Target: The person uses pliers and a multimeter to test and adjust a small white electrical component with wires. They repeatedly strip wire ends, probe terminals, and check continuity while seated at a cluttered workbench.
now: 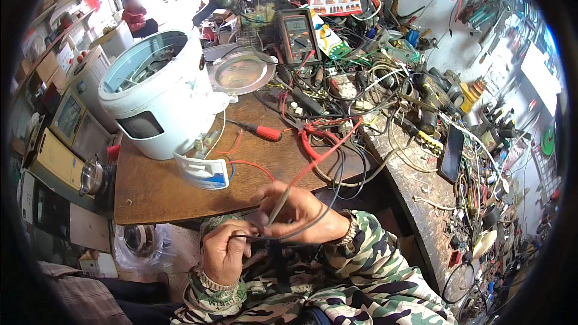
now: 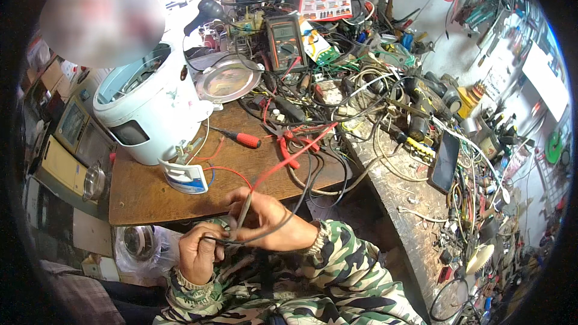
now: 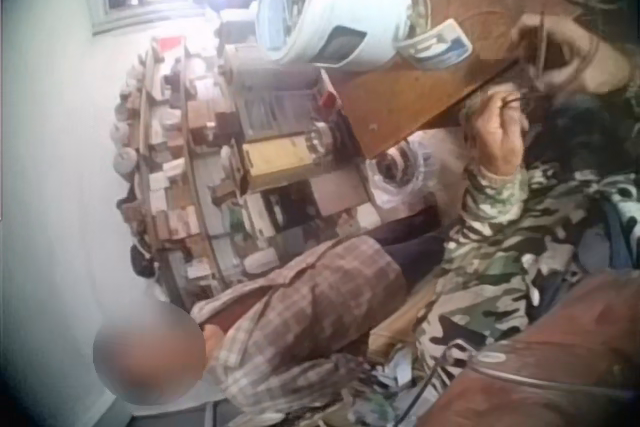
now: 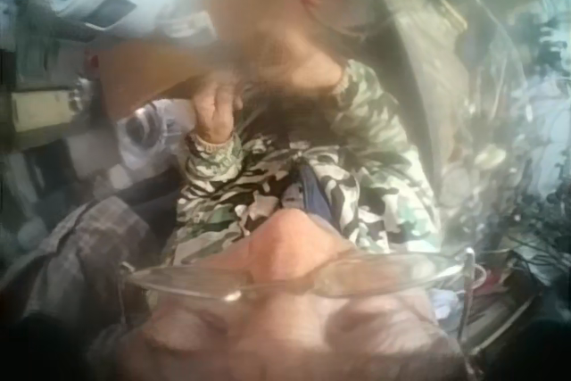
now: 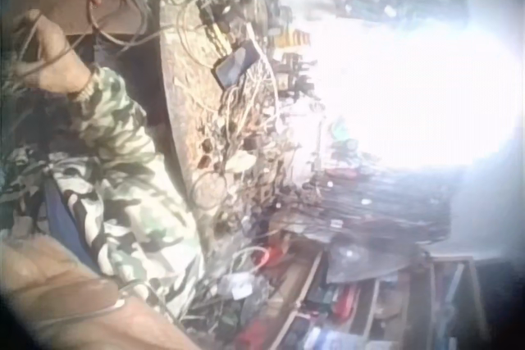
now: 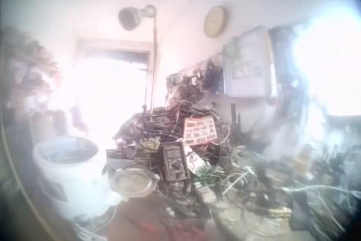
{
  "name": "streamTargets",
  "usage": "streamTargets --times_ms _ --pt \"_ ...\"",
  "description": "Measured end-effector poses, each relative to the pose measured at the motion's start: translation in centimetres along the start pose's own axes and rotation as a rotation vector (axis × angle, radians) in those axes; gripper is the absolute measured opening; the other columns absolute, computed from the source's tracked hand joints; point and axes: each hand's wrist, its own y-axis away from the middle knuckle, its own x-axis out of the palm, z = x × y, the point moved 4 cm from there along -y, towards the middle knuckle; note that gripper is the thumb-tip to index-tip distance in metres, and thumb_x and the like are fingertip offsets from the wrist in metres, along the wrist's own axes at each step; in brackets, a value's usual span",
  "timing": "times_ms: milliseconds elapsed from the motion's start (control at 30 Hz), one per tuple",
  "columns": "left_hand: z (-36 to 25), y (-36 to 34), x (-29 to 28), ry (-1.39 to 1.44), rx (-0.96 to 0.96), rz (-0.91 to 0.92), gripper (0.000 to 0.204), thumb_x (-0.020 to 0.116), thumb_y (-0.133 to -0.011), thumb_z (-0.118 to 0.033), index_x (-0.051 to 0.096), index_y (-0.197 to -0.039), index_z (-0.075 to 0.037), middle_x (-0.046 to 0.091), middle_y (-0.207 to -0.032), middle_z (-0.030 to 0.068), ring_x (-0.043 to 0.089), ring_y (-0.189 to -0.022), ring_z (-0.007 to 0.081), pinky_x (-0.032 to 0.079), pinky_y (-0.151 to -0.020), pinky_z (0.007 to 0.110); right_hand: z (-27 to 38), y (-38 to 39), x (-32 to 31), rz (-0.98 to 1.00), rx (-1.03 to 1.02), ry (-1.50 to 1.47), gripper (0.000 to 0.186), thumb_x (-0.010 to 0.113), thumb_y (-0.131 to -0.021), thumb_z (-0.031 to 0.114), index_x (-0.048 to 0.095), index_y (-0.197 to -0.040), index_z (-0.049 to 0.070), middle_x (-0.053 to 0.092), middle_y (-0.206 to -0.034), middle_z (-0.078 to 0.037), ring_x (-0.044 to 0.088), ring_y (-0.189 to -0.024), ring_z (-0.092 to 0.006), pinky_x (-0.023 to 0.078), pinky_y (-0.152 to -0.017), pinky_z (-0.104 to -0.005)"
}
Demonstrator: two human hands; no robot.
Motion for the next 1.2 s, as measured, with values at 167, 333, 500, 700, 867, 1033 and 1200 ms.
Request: streamTargets --times_ms 167,333,500,700,867,1033,1200 --pt "0.8 -0.8 0.6 -0.308 0.201 -0.046 0.042 0.059 -0.105 -0.033 0.063 -0.088 0.005 0.066 -0.083 0.0121 0.062 -0.073 0.0178 0.048 -0.069 0.032 0.9 2.5 -0.8 0.108 0.016 -0.346 0.083 0.085 -0.083 0.028 0.041 -0.148 -0.001 0.063 -0.114 -0.008 0.060 -0.102 -0.0135 0.048 -0.091 -0.0298" --pt "2.3 0.0 0.5 -0.332 0.151 -0.050 0.013 0.066 -0.093 -0.008 0.067 -0.091 0.004 0.068 -0.086 0.0128 0.064 -0.078 0.0189 0.052 -0.073 0.033 -1.2 4.2 -2.0 -0.418 0.000 -0.623 0.038 0.071 -0.092 0.018 0.062 -0.121 -0.005 0.067 -0.094 -0.015 0.060 -0.083 -0.0203 0.049 -0.070 -0.0322" --pt "3.9 1.5 1.0 0.196 -0.151 0.334 0.030 0.064 -0.096 -0.007 0.065 -0.123 0.006 0.064 -0.127 0.0135 0.061 -0.108 0.0150 0.049 -0.089 0.027 -2.4 6.8 -2.4 -0.540 -0.223 -0.835 0.030 0.058 -0.101 0.031 0.066 -0.113 0.004 0.051 -0.066 -0.003 0.048 -0.072 -0.0192 0.043 -0.066 -0.0350" --pt "7.7 4.1 0.4 0.014 -0.060 0.402 0.030 0.061 -0.104 -0.017 0.067 -0.122 0.007 0.061 -0.137 0.0174 0.061 -0.125 0.0248 0.050 -0.102 0.037 -3.4 8.1 -2.5 -0.456 -0.036 -0.742 0.030 0.055 -0.099 0.030 0.060 -0.114 0.004 0.053 -0.063 -0.004 0.049 -0.061 -0.0190 0.044 -0.056 -0.0347" --pt "9.9 6.8 0.8 -0.129 -0.276 0.406 0.030 0.060 -0.105 -0.028 0.070 -0.111 0.000 0.071 -0.098 0.0115 0.070 -0.084 0.0256 0.054 -0.074 0.036 -4.4 9.7 -2.5 -0.436 0.206 -0.656 0.043 0.063 -0.096 0.035 0.057 -0.118 -0.001 0.064 -0.086 -0.019 0.065 -0.078 -0.0315 0.058 -0.072 -0.0476" --pt "12.3 9.6 1.6 -0.491 -0.282 0.508 0.045 0.056 -0.105 -0.042 0.068 -0.088 -0.003 0.061 -0.075 0.0132 0.060 -0.066 0.0295 0.046 -0.061 0.044 -5.9 11.6 -2.3 -0.419 0.323 -0.497 0.059 0.049 -0.102 0.047 0.058 -0.125 -0.006 0.067 -0.098 -0.025 0.067 -0.087 -0.0346 0.057 -0.083 -0.0482" --pt "14.7 11.2 0.8 -0.492 -0.430 0.624 0.041 0.056 -0.105 -0.038 0.069 -0.090 -0.003 0.060 -0.070 0.0112 0.057 -0.057 0.0274 0.047 -0.057 0.045 -4.9 12.8 -4.1 -0.282 0.463 0.402 0.057 0.042 -0.108 0.044 0.063 -0.124 -0.006 0.068 -0.091 -0.014 0.062 -0.080 -0.0204 0.049 -0.073 -0.0353"
